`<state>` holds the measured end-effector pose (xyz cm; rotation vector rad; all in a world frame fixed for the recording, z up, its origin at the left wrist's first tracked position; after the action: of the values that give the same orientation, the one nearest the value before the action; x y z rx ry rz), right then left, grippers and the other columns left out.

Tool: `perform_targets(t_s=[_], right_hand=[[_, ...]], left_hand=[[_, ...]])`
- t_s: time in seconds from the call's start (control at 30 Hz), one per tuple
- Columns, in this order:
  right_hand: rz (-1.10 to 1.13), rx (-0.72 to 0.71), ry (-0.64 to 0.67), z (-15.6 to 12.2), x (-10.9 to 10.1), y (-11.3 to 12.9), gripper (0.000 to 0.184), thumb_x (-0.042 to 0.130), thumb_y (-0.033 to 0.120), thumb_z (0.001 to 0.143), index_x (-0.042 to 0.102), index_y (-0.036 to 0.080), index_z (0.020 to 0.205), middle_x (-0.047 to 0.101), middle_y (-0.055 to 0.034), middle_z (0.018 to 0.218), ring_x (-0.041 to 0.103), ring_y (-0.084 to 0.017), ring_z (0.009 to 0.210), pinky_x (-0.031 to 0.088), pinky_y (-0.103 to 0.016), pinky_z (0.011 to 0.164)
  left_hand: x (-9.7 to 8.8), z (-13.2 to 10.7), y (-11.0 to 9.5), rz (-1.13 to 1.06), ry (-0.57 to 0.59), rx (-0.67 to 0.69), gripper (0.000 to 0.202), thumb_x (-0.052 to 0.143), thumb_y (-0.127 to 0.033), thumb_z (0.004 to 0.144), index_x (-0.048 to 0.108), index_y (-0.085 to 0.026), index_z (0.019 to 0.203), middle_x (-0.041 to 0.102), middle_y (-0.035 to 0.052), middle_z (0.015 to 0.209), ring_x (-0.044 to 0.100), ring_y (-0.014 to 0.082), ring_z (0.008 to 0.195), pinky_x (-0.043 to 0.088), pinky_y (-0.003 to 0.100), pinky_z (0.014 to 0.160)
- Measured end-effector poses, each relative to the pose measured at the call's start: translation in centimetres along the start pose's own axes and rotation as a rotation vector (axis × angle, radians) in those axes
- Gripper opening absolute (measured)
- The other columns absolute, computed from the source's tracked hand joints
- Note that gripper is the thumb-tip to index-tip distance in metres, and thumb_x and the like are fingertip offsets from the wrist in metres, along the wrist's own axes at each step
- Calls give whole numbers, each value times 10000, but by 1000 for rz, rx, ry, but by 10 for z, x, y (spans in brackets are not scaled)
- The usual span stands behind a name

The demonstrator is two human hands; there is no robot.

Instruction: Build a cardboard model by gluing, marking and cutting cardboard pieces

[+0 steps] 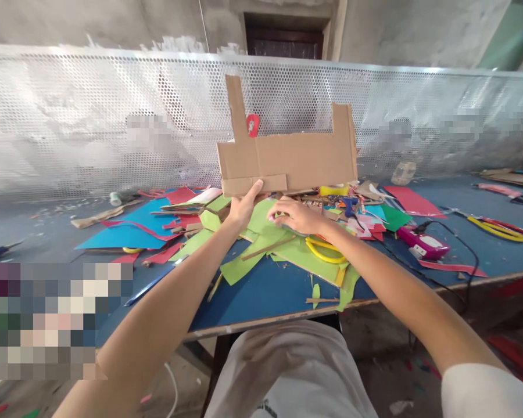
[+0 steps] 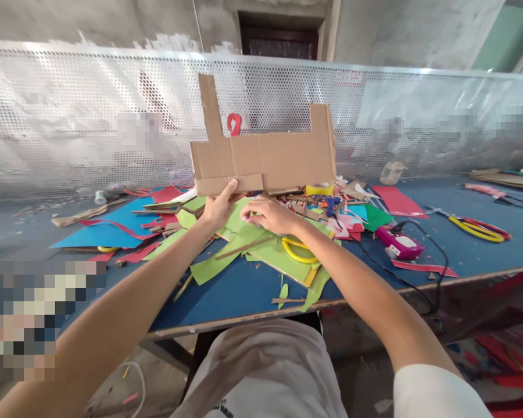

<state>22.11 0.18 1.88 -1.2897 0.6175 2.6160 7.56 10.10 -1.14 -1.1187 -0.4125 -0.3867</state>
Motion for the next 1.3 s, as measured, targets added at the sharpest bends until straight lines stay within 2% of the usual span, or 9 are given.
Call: perform_targets(t_s=[0.13,0.23,0.33,0.47,0.57,0.67,0.83,1.07,1.3], right_hand=[[287,75,-265,-3,-33,0,343,635,583,1135,642,241,1131,710,-53,1022,644,-212,953,544,-366,935],[514,160,-341,-10,-45,-11,408,605,662,1127,548,259,1144,622,-3,896,604,-179,787,526,-295,716],[599,282,-310,-15,-45,-24,384,652,625,1094,555,253,1095,486,43,797,480,-140,638,407,-245,543],[555,504,-327,-23,-40,-36,404,824,588,967,620,243,1015,415,65,727,401,-119,591,311,-235,468],[663,542,-462,-21,-38,-37,609,935,745,788,595,253,901,413,81,658,367,-106,544,266,-239,430],[752,541,-630,-18,-37,-40,734,940,860,683,532,255,753,374,97,542,312,-86,488,229,-243,426],[790,595,-869,-25,-38,-46,768,959,749,769,385,254,646,384,95,507,243,-44,432,136,-252,413],[809,568,-884,-27,-42,-45,810,988,665,802,323,246,607,357,100,524,230,-28,418,171,-241,393],[765,543,-958,-43,-76,-62,834,1008,611,804,287,247,594,295,110,512,187,-25,419,123,-232,386]], left_hand=[[4,-1,-1,-29,31,-5,456,1050,-387,756,800,-175,1073,872,95,1092,843,246,966,732,393,975],[4,-1,-1,-62,-3,-32,448,1045,-356,770,792,-192,1100,877,91,1128,850,258,1047,734,372,977],[3,0,-3,-108,-47,-44,469,1034,-335,793,772,-203,1159,875,88,1223,841,261,1165,730,349,998],[8,0,-10,-118,-54,-20,422,989,-360,853,758,-196,1165,864,92,1271,840,241,1170,718,337,1005],[19,-7,-10,-86,5,-22,442,985,-416,854,765,-188,1163,864,102,1262,840,247,1167,709,358,1025],[34,-19,-7,-49,95,-27,509,995,-472,828,766,-187,1183,861,114,1255,833,265,1183,702,386,1039],[46,-31,-7,-10,166,-2,582,965,-474,854,738,-226,1329,840,102,1325,805,279,1264,687,422,1070],[47,-33,-9,10,170,44,657,993,-542,802,736,-209,1307,807,146,1415,805,318,1259,690,438,1048],[37,-19,-16,0,195,17,548,1018,-579,754,774,-205,1071,854,85,1107,847,262,1055,698,374,936]])
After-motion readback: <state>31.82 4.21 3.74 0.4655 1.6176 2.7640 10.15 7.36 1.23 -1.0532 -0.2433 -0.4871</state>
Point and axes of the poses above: each hand's wrist, its own z-axis towards the middle knuckle, its own x-axis out of the palm, y = z × x, the point moved 9 cm from there along z, towards the middle knuckle
